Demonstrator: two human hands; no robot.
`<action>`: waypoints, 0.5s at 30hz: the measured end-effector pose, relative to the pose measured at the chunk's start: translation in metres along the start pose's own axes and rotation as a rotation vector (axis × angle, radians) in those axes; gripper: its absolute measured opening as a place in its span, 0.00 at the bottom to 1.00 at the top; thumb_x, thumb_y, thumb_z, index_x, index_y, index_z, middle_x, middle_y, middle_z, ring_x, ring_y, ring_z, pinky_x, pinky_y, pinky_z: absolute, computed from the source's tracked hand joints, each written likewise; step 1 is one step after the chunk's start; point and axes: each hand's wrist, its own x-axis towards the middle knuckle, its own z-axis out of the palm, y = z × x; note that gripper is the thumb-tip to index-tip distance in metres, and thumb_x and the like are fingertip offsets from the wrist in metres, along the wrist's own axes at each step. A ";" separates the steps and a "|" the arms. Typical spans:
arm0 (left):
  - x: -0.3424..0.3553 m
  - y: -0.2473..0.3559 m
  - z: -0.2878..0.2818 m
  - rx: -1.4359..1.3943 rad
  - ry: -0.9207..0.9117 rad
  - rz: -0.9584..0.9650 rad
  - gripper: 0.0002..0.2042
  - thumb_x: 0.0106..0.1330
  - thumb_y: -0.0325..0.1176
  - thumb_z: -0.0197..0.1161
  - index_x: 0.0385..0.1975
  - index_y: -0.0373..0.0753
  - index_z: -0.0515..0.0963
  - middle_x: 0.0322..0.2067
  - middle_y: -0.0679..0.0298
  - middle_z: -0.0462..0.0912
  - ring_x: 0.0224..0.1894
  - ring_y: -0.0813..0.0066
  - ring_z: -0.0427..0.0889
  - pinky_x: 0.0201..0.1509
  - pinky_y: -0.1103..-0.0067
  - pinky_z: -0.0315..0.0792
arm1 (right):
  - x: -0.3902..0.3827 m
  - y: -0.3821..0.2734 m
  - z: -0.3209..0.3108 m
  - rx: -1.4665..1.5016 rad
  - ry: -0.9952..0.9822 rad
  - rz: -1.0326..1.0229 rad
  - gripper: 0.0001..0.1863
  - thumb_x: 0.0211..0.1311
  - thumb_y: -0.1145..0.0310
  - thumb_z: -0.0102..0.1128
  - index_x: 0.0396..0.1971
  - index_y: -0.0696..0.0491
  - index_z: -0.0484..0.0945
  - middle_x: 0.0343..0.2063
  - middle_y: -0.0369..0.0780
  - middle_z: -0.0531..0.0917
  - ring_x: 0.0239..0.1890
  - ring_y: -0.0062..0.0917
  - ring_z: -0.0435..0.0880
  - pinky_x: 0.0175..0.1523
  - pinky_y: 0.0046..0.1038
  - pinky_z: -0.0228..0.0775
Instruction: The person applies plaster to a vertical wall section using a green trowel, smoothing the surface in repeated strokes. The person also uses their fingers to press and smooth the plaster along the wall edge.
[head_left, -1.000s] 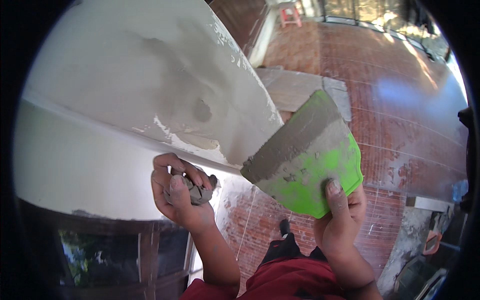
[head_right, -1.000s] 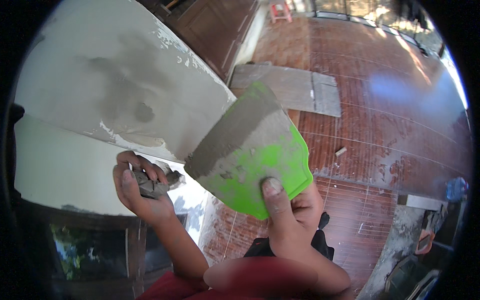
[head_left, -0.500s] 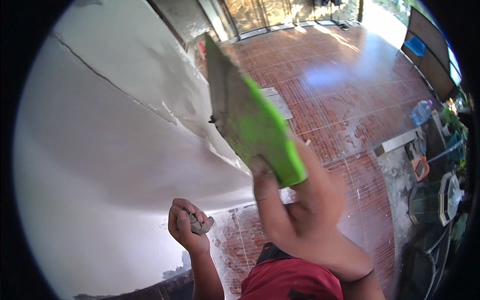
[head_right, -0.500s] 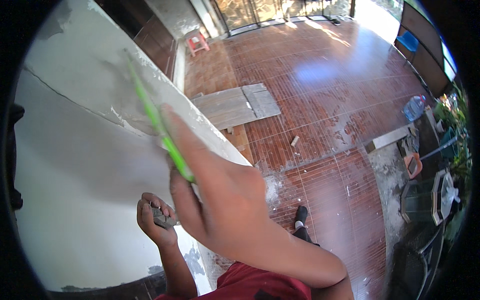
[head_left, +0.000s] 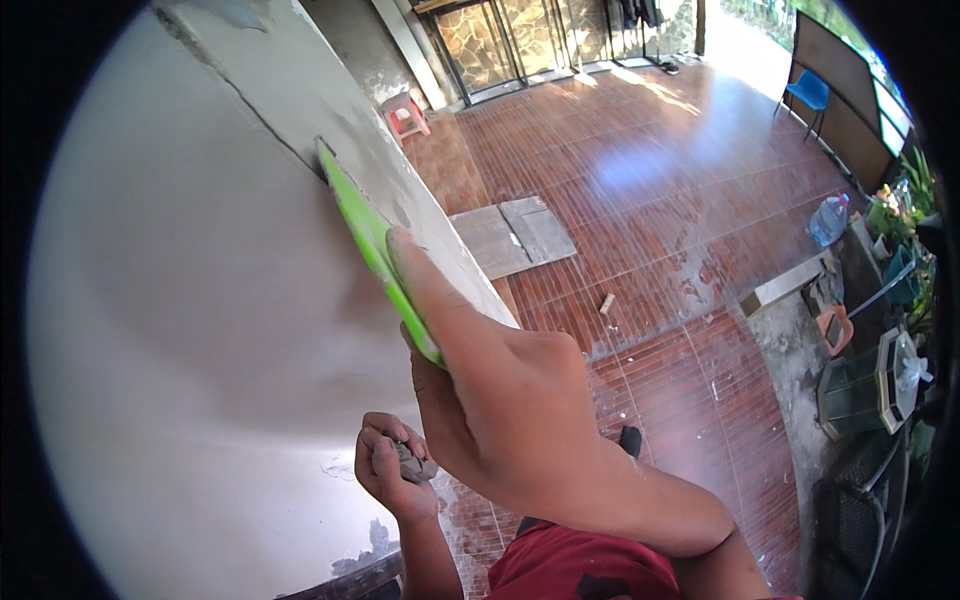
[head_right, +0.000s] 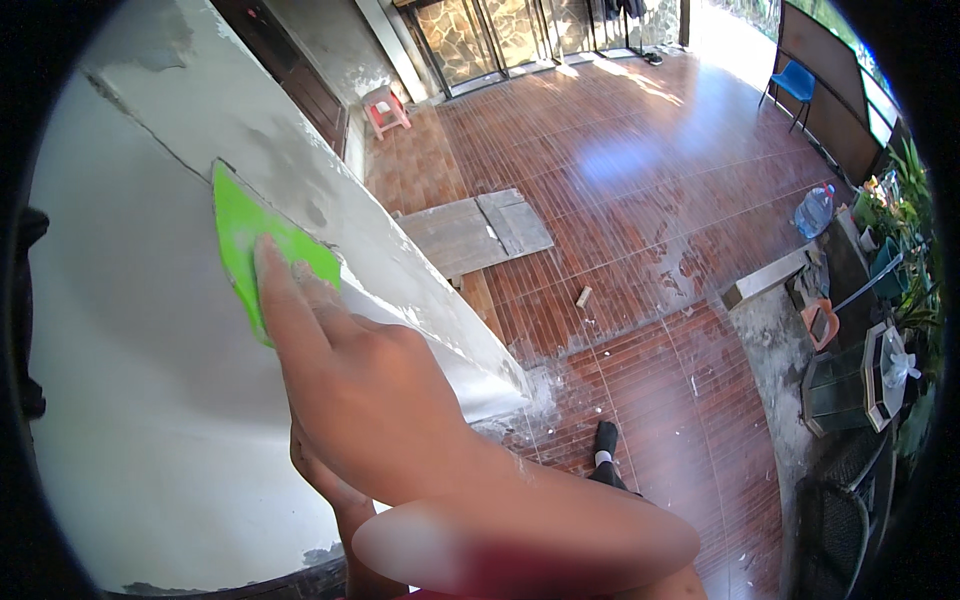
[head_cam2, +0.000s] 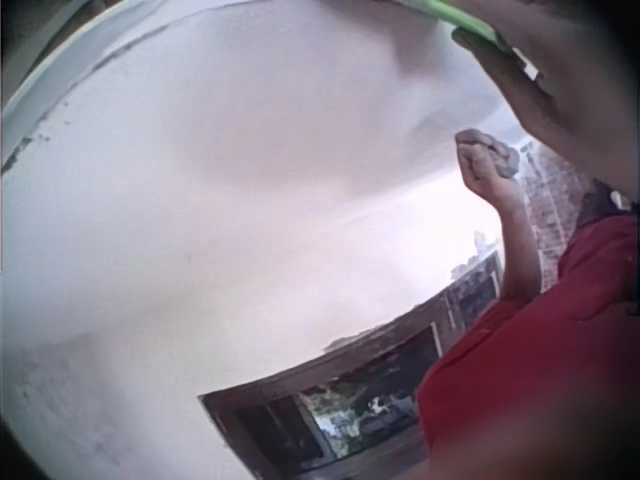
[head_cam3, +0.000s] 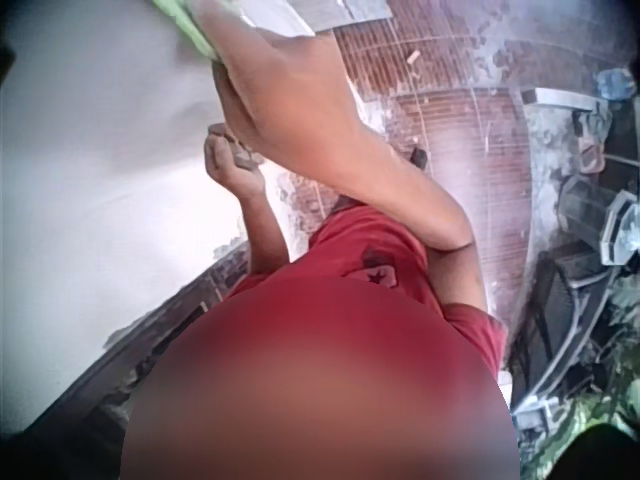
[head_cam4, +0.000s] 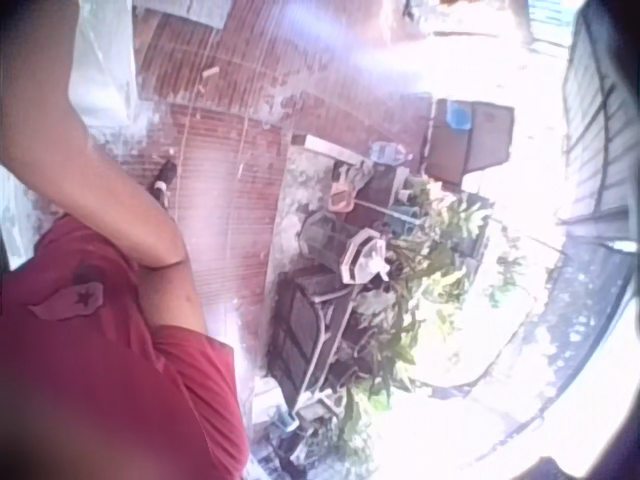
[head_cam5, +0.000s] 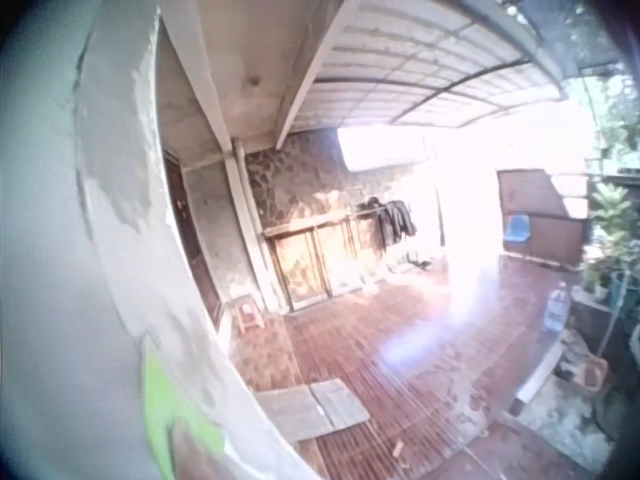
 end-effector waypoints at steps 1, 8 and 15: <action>0.004 0.001 0.000 0.003 0.003 -0.016 0.13 0.70 0.37 0.53 0.25 0.40 0.62 0.32 0.61 0.70 0.23 0.79 0.70 0.21 0.82 0.69 | 0.005 0.002 0.001 -0.013 -0.035 -0.001 0.36 0.52 0.84 0.61 0.65 0.58 0.67 0.20 0.46 0.80 0.18 0.38 0.80 0.23 0.32 0.68; 0.007 0.001 0.002 -0.024 -0.025 -0.010 0.13 0.70 0.38 0.52 0.24 0.40 0.62 0.31 0.62 0.69 0.23 0.79 0.69 0.21 0.81 0.68 | -0.007 0.003 0.000 -0.048 -0.090 -0.025 0.42 0.42 0.87 0.60 0.65 0.60 0.65 0.44 0.55 0.83 0.30 0.39 0.86 0.32 0.32 0.78; 0.008 -0.006 0.012 0.022 -0.032 -0.031 0.13 0.70 0.38 0.52 0.25 0.39 0.64 0.31 0.62 0.69 0.23 0.78 0.70 0.20 0.80 0.69 | -0.042 0.019 -0.028 -0.051 -0.007 -0.024 0.34 0.44 0.88 0.61 0.58 0.65 0.72 0.46 0.54 0.83 0.34 0.34 0.89 0.35 0.28 0.80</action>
